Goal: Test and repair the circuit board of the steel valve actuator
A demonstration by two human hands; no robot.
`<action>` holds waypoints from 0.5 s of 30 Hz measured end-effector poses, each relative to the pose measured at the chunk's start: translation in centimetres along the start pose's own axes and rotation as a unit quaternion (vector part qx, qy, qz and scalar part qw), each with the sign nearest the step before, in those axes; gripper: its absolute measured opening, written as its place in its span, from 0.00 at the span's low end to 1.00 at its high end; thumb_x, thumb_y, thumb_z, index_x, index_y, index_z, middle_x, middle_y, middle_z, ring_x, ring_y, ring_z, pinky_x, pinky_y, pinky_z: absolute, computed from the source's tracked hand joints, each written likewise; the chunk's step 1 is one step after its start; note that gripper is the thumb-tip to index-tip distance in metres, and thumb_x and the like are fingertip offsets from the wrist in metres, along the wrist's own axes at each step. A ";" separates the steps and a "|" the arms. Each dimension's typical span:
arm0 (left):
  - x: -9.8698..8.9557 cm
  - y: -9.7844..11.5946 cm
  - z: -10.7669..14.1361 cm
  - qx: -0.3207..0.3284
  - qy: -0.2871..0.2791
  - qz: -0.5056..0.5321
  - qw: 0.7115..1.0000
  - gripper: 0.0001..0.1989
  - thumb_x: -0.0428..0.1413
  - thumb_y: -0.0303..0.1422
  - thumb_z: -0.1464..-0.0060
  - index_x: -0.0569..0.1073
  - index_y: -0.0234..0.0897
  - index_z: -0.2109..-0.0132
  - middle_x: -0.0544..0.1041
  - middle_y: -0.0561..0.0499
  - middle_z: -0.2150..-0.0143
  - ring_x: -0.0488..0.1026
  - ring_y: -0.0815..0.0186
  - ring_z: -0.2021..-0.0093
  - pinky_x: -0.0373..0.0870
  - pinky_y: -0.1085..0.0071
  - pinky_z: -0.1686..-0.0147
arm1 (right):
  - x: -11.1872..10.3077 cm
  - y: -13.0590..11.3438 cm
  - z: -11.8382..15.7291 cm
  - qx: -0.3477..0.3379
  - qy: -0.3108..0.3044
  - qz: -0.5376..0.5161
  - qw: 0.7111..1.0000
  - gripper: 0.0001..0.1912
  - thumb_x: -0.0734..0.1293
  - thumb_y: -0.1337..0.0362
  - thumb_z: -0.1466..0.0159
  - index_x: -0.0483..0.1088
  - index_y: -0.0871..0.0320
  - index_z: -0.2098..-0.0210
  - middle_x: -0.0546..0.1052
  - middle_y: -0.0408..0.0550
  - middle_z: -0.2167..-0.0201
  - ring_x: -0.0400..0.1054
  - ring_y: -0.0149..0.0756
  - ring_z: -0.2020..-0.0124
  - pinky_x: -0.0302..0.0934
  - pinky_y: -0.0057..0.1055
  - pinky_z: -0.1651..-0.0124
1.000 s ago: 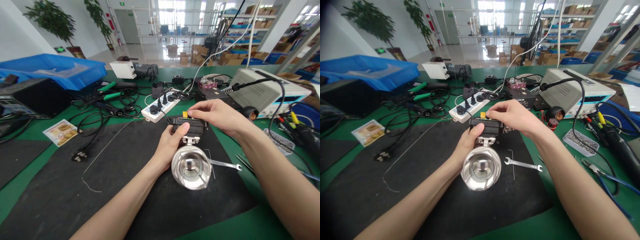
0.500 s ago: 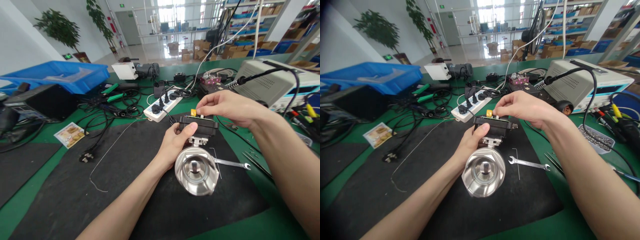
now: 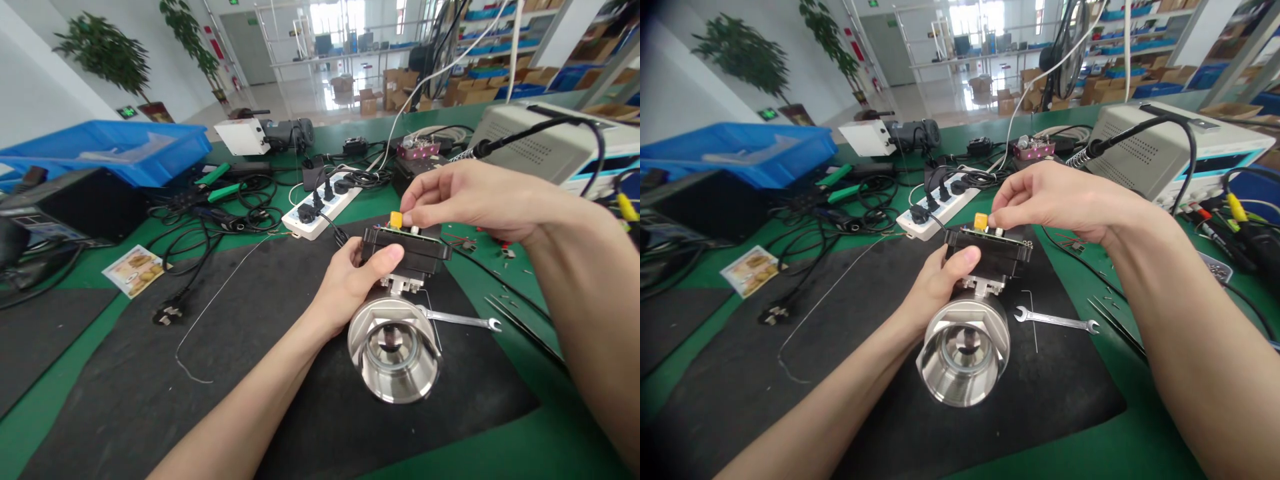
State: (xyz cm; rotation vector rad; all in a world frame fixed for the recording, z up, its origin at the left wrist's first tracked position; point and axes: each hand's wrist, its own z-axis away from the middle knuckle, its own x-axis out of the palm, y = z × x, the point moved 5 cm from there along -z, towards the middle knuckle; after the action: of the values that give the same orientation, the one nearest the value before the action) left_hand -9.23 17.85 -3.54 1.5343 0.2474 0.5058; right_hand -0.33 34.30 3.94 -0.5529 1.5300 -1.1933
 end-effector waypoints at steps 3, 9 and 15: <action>-0.1 -0.4 -0.1 -0.013 0.002 0.019 1.000 0.28 0.65 0.50 0.46 0.75 0.34 0.48 0.83 0.44 0.55 0.78 0.61 0.63 0.71 0.70 0.64 | 0.2 0.3 -0.3 0.005 0.011 -0.015 1.000 0.08 0.79 0.60 0.45 0.82 0.54 0.68 0.83 0.48 0.68 0.75 0.38 0.69 0.67 0.34 0.67; -0.1 -0.4 -0.1 -0.019 -0.005 0.025 0.999 0.28 0.64 0.50 0.45 0.75 0.33 0.47 0.83 0.44 0.56 0.77 0.63 0.66 0.70 0.71 0.67 | 0.3 0.4 -0.5 0.009 0.024 -0.019 0.999 0.08 0.80 0.59 0.46 0.81 0.53 0.70 0.83 0.46 0.69 0.75 0.40 0.68 0.68 0.35 0.67; -0.1 -0.3 -0.1 -0.013 -0.013 0.008 1.000 0.28 0.65 0.50 0.46 0.74 0.32 0.49 0.81 0.44 0.58 0.75 0.63 0.64 0.69 0.70 0.64 | -0.2 0.2 -0.2 0.003 0.041 -0.004 0.999 0.09 0.81 0.59 0.48 0.82 0.53 0.70 0.81 0.44 0.72 0.75 0.39 0.69 0.67 0.34 0.68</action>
State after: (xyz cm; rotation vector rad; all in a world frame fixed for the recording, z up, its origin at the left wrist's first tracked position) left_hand -9.32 17.92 -3.81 1.5167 0.2083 0.4990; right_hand -0.40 34.67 3.84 -0.5123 1.5938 -1.2385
